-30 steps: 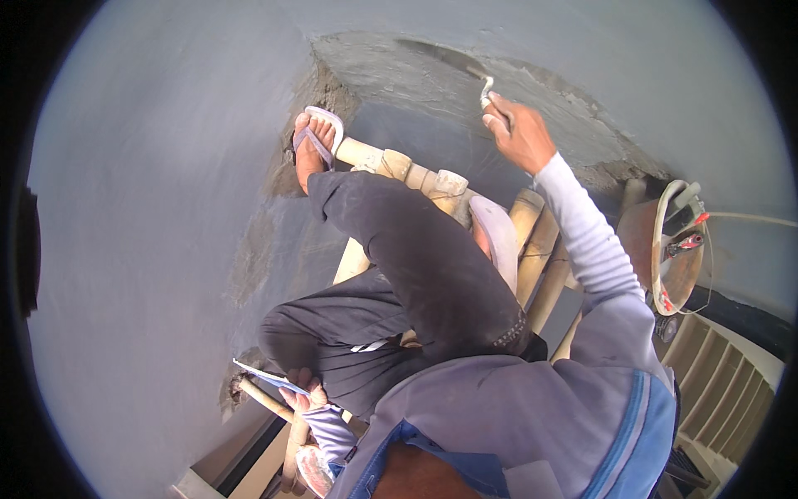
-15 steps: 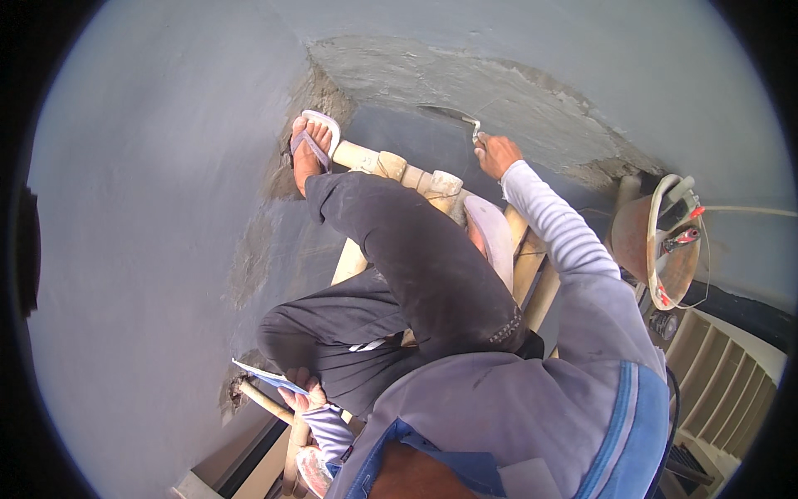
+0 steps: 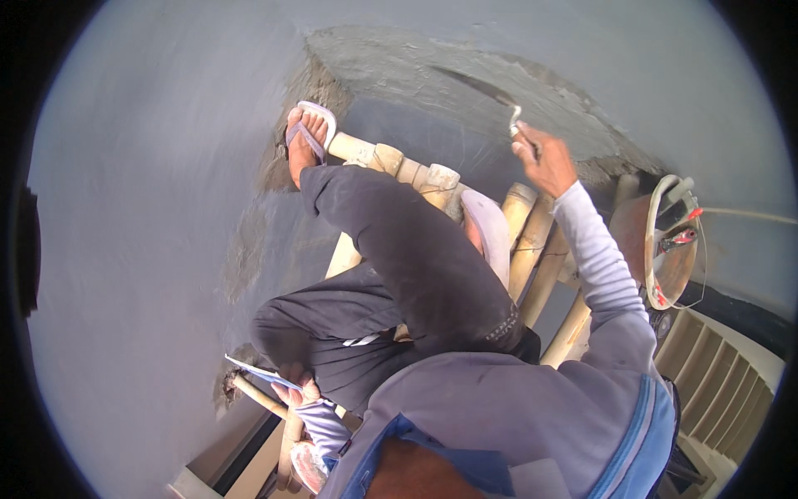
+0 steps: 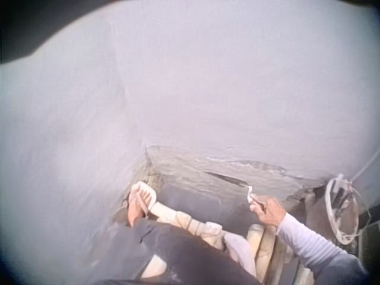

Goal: The person applies plaster to a wall using a trowel and a hawk. They repeatedly scoop plaster from a bucket, transfer it to the hawk, and smooth it onto the wall surface while standing on a bamboo scaffold.

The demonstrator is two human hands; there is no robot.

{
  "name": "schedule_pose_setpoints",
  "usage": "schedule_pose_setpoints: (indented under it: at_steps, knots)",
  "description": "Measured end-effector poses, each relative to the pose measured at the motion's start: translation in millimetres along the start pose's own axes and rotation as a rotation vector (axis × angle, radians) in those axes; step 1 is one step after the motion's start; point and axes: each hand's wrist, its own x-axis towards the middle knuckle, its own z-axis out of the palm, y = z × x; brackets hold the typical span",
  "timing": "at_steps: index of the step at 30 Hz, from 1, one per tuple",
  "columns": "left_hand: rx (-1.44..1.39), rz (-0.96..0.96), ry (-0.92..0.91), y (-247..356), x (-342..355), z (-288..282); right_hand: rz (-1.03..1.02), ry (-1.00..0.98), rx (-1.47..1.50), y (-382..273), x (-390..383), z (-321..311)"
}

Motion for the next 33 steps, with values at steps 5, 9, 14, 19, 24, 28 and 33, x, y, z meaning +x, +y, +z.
schedule_pose_setpoints:
  at_steps: [5,9,14,19,24,28,33]
  knots:
    - [0.046,-0.041,0.005,3,5,1,0.032,-0.149,-0.189,24,27,72]
    - [-0.05,-0.067,-0.061,-1,8,4,0.078,-0.16,-0.276,16,47,85]
    - [-0.055,-0.074,-0.048,2,7,-1,0.049,-0.124,-0.216,-6,54,50]
    - [-0.065,-0.058,-0.032,0,5,0,0.029,-0.067,-0.134,-19,52,11]
    - [0.012,-0.054,-0.014,5,0,-13,-0.111,0.126,-0.062,-49,33,-9]
    - [0.0,-0.089,-0.029,6,0,-13,-0.155,-0.03,-0.17,-24,29,24]
    - [-0.014,-0.073,-0.026,4,2,-11,0.049,-0.248,-0.328,4,49,91]
